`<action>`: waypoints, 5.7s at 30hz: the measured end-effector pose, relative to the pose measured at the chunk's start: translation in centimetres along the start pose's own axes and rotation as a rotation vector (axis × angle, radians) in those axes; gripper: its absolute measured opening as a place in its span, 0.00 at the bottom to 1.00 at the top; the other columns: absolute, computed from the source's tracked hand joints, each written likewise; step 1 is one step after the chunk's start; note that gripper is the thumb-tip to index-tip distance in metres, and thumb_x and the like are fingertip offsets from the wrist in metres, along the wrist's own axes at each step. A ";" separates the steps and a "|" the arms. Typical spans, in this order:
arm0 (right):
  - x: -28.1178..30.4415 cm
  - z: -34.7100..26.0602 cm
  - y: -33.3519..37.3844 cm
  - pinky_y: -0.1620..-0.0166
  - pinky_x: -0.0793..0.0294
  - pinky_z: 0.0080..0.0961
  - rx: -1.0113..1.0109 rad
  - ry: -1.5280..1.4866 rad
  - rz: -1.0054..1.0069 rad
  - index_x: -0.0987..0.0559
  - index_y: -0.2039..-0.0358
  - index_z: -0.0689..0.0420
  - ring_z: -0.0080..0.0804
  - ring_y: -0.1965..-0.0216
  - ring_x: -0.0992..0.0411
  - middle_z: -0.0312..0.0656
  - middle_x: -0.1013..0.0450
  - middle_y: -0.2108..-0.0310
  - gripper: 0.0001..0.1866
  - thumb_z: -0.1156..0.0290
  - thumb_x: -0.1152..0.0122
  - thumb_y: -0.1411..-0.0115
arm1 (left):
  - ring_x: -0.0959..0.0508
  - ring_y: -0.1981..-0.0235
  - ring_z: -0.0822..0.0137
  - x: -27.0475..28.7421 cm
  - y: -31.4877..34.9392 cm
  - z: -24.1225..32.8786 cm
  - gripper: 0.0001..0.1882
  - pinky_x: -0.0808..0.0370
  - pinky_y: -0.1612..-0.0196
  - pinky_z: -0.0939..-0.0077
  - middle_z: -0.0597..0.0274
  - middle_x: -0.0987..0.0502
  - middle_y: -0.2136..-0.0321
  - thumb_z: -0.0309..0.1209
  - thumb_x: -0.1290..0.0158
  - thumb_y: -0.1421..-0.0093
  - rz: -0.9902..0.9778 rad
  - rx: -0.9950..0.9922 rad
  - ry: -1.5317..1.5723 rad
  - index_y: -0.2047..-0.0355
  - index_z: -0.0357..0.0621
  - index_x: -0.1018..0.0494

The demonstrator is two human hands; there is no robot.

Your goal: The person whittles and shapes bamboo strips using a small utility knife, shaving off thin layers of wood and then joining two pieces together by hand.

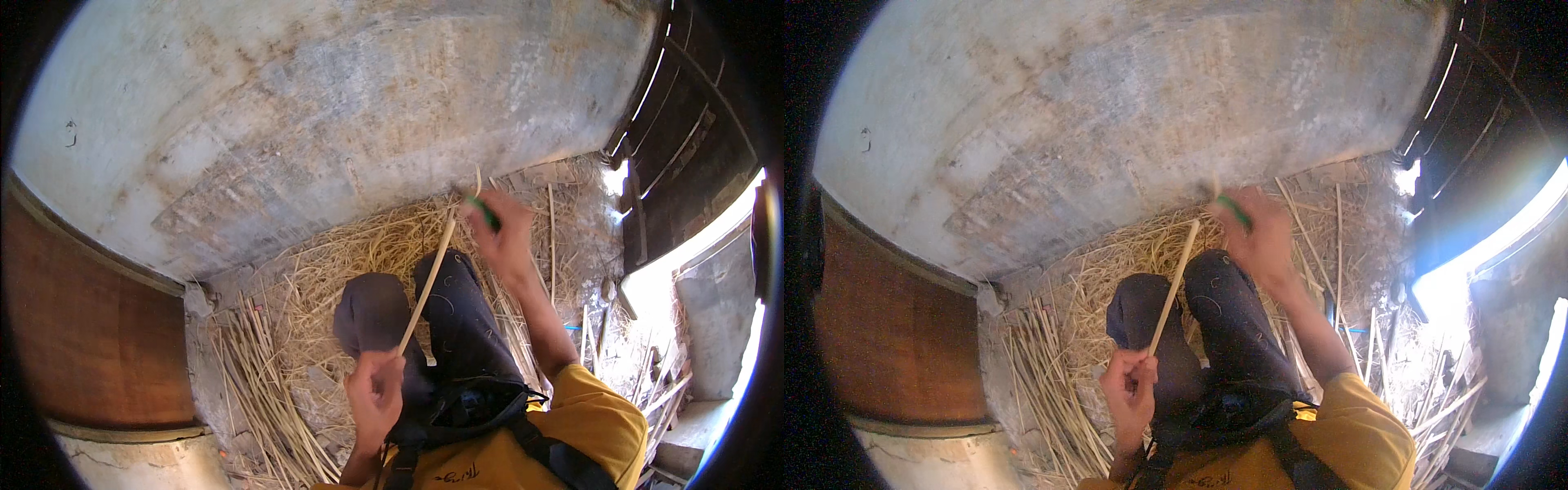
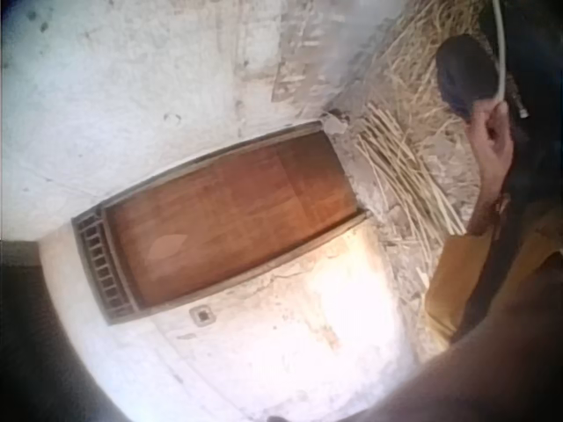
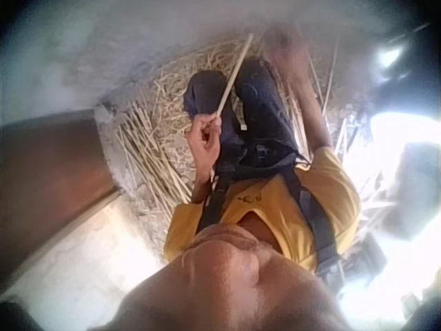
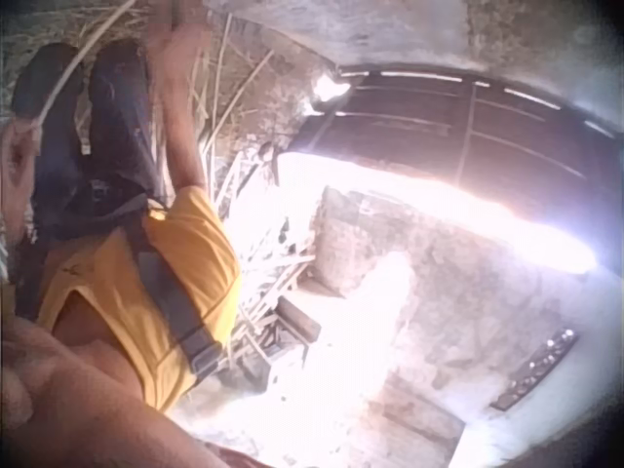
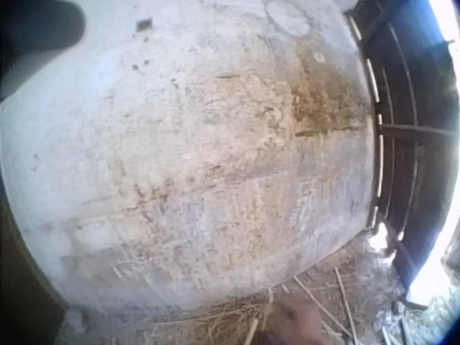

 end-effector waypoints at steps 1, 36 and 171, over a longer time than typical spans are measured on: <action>0.8 2.0 -1.3 0.67 0.26 0.37 -0.120 0.008 0.086 0.17 0.61 0.62 0.49 0.73 0.23 0.49 0.23 0.72 0.11 0.67 0.33 0.39 | 0.30 0.79 0.82 0.3 0.5 -0.4 0.04 0.36 0.76 0.84 0.68 0.25 0.81 0.22 0.43 0.34 -0.011 0.008 0.007 0.59 0.37 0.25; -1.4 -3.0 1.2 0.76 0.44 0.13 -0.625 -0.866 -0.352 0.20 0.51 0.60 0.11 0.78 0.37 0.37 0.18 0.68 0.15 0.65 0.35 0.34 | 0.32 0.82 0.82 -0.7 -1.6 1.1 0.10 0.38 0.81 0.87 0.60 0.22 0.73 0.26 0.53 0.26 -0.282 0.199 0.325 0.49 0.38 0.28; -1.0 -0.5 -1.1 0.64 0.26 0.24 -0.157 -0.241 -0.054 0.20 0.57 0.58 0.27 0.70 0.23 0.41 0.20 0.71 0.13 0.67 0.30 0.39 | 0.22 0.76 0.74 1.8 -1.1 0.1 0.12 0.25 0.71 0.76 0.62 0.23 0.77 0.30 0.45 0.30 -0.153 0.156 -0.084 0.53 0.34 0.29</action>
Point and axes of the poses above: each hand's wrist, its own y-axis away from the middle knuckle, its own x-axis out of the back of the hand, z = x × y, the point moved 3 cm from there along -y, towards the middle knuckle
